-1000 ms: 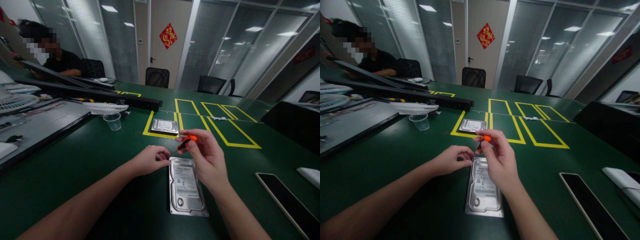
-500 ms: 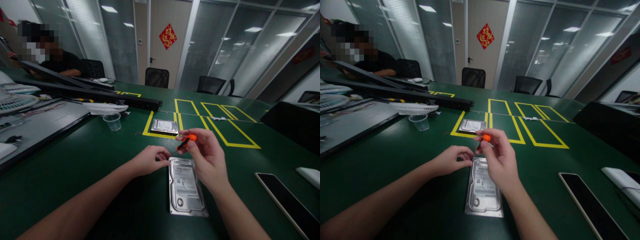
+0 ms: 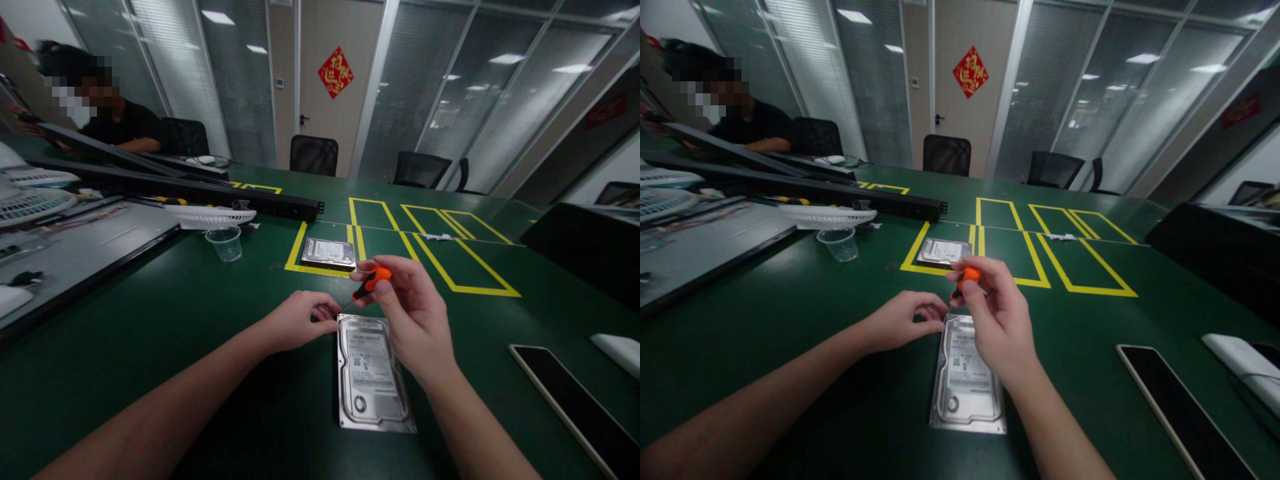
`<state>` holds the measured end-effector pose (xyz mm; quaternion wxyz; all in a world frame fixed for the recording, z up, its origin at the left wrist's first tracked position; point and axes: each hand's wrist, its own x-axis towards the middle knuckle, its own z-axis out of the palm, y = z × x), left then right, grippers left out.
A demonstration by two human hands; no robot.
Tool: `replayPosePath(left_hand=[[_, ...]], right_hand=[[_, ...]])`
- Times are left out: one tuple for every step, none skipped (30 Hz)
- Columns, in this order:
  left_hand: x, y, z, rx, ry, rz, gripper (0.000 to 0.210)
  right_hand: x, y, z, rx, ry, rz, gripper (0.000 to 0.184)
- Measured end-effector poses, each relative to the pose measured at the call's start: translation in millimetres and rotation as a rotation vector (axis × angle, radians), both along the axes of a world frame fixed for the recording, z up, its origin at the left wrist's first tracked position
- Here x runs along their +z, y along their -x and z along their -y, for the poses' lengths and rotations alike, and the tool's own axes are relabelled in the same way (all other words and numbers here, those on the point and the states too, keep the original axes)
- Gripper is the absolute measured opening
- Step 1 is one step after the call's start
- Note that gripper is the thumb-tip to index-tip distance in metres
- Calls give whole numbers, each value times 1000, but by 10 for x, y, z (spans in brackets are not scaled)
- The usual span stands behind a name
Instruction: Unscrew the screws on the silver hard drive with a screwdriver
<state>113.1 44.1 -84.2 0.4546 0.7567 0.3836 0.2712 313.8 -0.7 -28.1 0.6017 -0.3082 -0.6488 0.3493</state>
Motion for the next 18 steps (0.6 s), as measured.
replayPosePath(left_hand=[[0,1,0,0,-1,0,24],[1,1,1,0,0,-1,24],[2,1,2,3,0,-1,25],[2,1,2,5,1,-3,25],[3,0,3,7,1,-4,25],[3,0,4,8,0,-4,25],[2,-1,4,7,1,-4,24],[2,-2,4,6,1,-3,24],[1,-3,3,5,1,-1,25],[0,-4,3,4,2,1,25],[0,-4,2,4,2,2,25],[-1,-4,2,3,4,3,25],[-2,-4,1,3,4,3,25],[-3,-4,1,1,5,3,26],[-4,-3,2,-1,7,3,26],[-5,-3,2,-3,9,3,26],[-6,-2,3,-4,10,4,25],[-8,-1,4,-4,11,6,25]], right_hand=[[-3,-3,-4,12,-6,6,25],[-5,-6,-6,22,-9,9,26],[-3,-8,-6,21,-4,12,27],[0,-8,-4,16,-1,10,26],[4,-7,0,7,5,5,23],[9,-5,4,-5,12,-6,20],[12,-1,9,-15,19,-21,16],[14,3,12,-23,27,-38,15],[14,7,13,-26,33,-52,15],[11,10,13,-23,37,-59,17],[7,12,10,-15,36,-58,18],[0,12,5,-1,33,-50,18],[-8,11,-1,15,27,-39,20],[-17,8,-8,29,20,-27,23],[-25,4,-15,36,14,-14,27],[-33,-1,-21,33,10,0,30],[-38,-5,-25,21,7,15,32],[-41,-9,-28,3,5,30,33]])
